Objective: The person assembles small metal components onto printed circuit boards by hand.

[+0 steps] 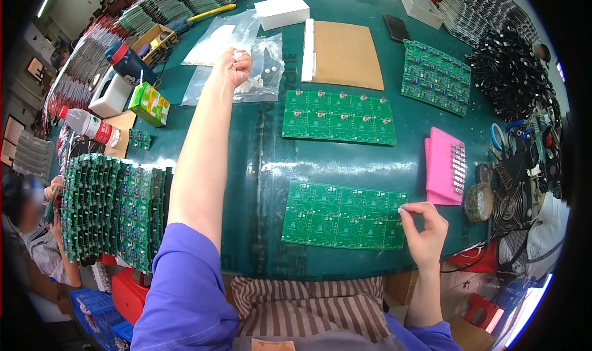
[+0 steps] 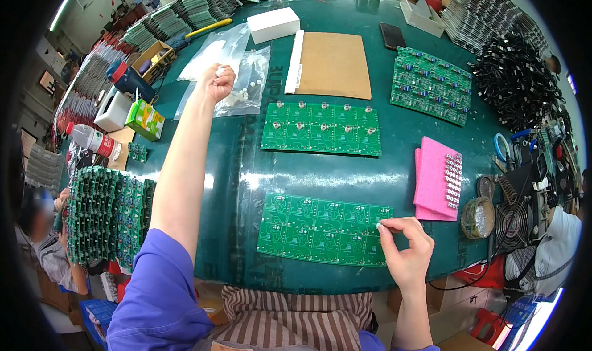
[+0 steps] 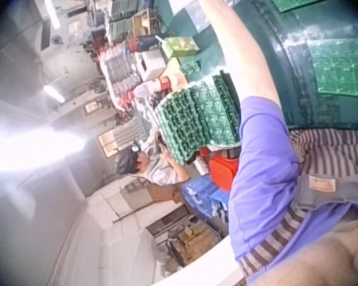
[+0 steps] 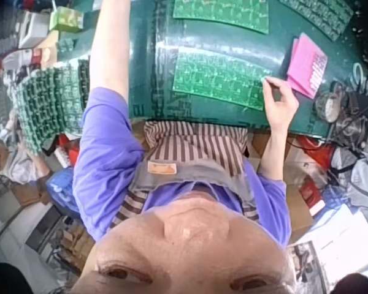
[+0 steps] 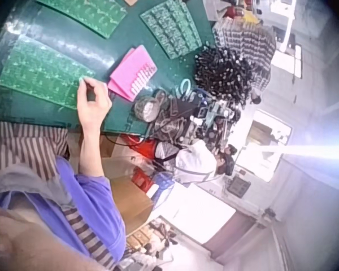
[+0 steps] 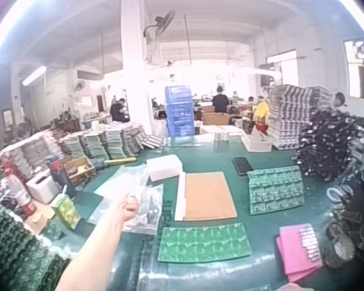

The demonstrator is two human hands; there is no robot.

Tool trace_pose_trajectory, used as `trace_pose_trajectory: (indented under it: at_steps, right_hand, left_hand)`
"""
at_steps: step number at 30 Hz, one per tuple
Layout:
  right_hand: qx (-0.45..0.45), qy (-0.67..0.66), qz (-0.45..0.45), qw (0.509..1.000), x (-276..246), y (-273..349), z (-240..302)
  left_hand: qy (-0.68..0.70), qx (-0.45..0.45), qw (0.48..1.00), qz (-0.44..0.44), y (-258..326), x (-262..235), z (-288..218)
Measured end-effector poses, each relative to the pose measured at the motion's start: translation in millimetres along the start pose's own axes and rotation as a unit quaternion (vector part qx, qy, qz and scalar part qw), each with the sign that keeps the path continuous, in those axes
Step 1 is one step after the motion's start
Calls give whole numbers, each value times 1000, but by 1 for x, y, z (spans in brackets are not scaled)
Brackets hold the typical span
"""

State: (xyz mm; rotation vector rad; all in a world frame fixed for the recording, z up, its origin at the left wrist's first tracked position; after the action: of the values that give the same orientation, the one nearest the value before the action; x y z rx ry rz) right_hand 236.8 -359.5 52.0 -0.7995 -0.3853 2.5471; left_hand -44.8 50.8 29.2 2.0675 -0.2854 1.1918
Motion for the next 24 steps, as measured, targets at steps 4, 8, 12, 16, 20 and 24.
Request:
trace_pose_trajectory:
  at_steps: [4, 8, 12, 16, 20, 24]
  right_hand:
    - [4, 13, 9, 1000, -3, 2, -2]
    - [18, 19, 12, 1000, -7, -3, -9]
    - [30, 3, 30, 999, -8, -17, -19]
    - [34, 49, 67, 996, -11, -31, -19]
    - [55, 73, 116, 989, -6, -35, -27]
    - [63, 87, 142, 984, -5, -38, -29]
  left_hand:
    - [142, -71, 982, 106, 5, -3, 16]
    - [191, -95, 971, 105, 6, -9, 32]
    - [120, -108, 980, 114, 13, -18, 27]
    - [93, -143, 977, 125, 31, -12, 39]
    - [19, -146, 981, 127, 74, 7, 82]
    - [-53, -115, 987, 102, 117, 11, 133]
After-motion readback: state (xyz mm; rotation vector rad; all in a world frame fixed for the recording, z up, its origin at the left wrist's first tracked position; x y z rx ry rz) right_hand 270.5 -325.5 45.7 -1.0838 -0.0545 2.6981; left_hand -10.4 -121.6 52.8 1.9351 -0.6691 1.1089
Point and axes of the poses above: each hand's wrist, its own y-axis away from the middle knuckle, its own x-axis out of the palm, z = x × y, the point moved 3 cm from there along -y, towards the middle knuckle, and after that the axes turned 4 degrees about -x, right-handed, at the moved point
